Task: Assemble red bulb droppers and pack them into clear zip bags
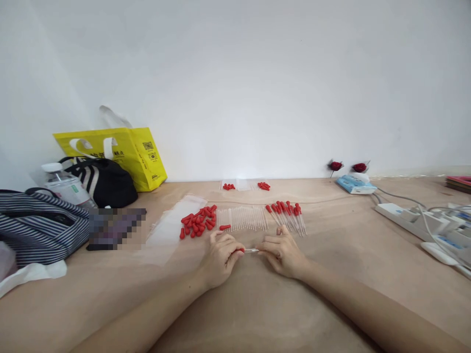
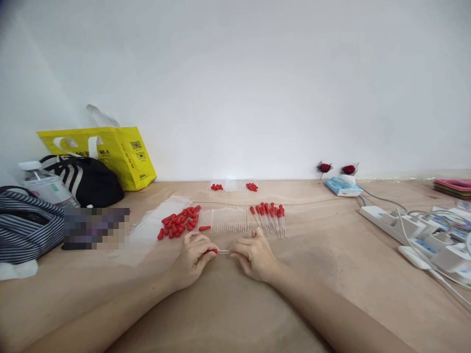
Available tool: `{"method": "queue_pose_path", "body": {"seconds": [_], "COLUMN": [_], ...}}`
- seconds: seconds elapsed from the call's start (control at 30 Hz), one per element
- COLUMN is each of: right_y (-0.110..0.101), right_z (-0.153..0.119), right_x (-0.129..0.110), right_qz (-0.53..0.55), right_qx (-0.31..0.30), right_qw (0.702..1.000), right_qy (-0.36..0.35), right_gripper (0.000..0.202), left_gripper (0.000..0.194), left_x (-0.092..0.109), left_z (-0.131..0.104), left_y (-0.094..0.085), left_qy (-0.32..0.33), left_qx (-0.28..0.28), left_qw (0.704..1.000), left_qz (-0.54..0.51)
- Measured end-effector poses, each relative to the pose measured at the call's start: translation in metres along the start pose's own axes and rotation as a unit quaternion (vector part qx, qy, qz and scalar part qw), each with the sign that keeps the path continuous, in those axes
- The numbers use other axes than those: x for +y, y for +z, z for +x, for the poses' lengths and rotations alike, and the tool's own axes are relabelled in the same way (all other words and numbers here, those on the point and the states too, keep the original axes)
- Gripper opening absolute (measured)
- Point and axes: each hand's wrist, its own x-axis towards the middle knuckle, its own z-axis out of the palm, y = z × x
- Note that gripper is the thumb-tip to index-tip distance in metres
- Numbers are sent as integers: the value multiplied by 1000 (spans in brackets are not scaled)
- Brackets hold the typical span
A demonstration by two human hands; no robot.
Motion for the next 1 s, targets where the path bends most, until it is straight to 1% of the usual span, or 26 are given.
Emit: {"method": "queue_pose_path", "body": {"seconds": [0.1, 0.23, 0.53, 0.7, 0.87, 1.0], "right_y": [-1, 1, 7, 10, 11, 7], "right_z": [-1, -2, 3, 4, 5, 8], "right_x": [0, -6, -12, -14, -12, -9], "right_qz": [-41, -62, -21, 13, 18, 3], "right_qx": [4, 14, -6, 1, -16, -38], "right_qw": [999, 998, 1000, 1000, 999, 999], "right_qy": [-20, -21, 5, 13, 27, 33], "right_gripper": [20, 21, 25, 25, 26, 24], "left_gripper": [16, 18, 18, 19, 17, 15], "left_x": [1, 3, 3, 0, -2, -1], "left_z": [-1, -1, 0, -1, 0, 1], "left_y": [-1, 0, 0, 2, 2, 0], "left_qy": [20, 31, 52, 58, 62, 51], "left_qx": [-16, -18, -25, -29, -31, -25], "left_qw": [1000, 999, 998, 998, 998, 998], "left_qz": [9, 15, 13, 8, 5, 16]}}
